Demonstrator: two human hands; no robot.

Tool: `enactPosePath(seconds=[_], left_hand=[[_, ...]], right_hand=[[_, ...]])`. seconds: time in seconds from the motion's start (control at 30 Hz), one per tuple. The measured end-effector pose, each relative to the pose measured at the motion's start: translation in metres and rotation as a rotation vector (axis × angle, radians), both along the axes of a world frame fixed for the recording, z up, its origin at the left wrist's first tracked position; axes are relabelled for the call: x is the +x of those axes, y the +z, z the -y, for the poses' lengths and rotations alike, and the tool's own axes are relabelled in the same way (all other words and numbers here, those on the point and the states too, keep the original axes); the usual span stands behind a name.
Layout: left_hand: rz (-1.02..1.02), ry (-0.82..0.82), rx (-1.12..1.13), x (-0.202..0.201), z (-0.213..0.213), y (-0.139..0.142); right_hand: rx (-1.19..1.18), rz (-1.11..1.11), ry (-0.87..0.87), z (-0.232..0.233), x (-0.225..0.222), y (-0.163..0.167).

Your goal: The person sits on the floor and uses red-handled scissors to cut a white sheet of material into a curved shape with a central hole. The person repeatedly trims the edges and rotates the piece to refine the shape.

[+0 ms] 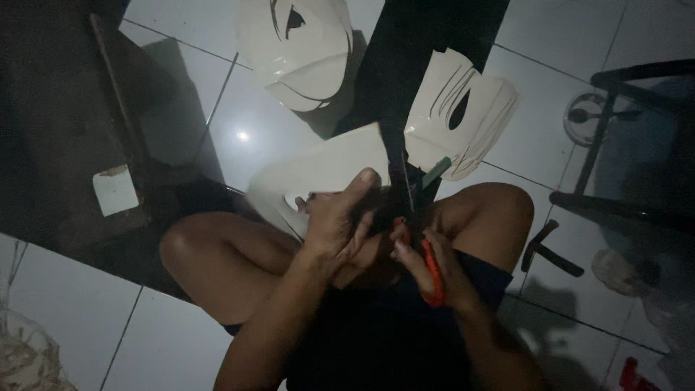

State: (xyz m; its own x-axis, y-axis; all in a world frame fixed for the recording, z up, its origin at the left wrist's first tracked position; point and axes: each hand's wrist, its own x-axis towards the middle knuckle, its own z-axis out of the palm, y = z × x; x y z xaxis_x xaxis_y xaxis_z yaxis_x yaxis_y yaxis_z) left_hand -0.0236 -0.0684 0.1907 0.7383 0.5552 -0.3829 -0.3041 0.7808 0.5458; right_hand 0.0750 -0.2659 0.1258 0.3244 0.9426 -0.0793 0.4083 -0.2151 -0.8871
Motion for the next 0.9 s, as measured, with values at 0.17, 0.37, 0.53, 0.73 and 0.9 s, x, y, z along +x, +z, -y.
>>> enactPosePath(seconds=[0.17,0.37,0.53,0.73,0.9], left_hand=[[0.02,0.036,-0.195,0.002,0.015,0.014],[0.093,0.066,-0.167,0.01,0.021,0.028],[0.076,0.087,-0.132,0.01,0.027,0.027],[0.015,0.068,-0.034,0.011,0.03,0.029],[0.003,0.062,-0.064,0.013,0.029,0.032]], right_hand=[[0.078,-0.202,-0.063,-0.013,-0.006,0.026],[0.055,-0.086,-0.098,-0.026,-0.005,0.026],[0.123,-0.005,-0.109,-0.024,-0.002,0.003],[0.068,-0.017,-0.05,-0.015,0.005,-0.01],[0.058,-0.059,-0.06,-0.017,0.004,-0.003]])
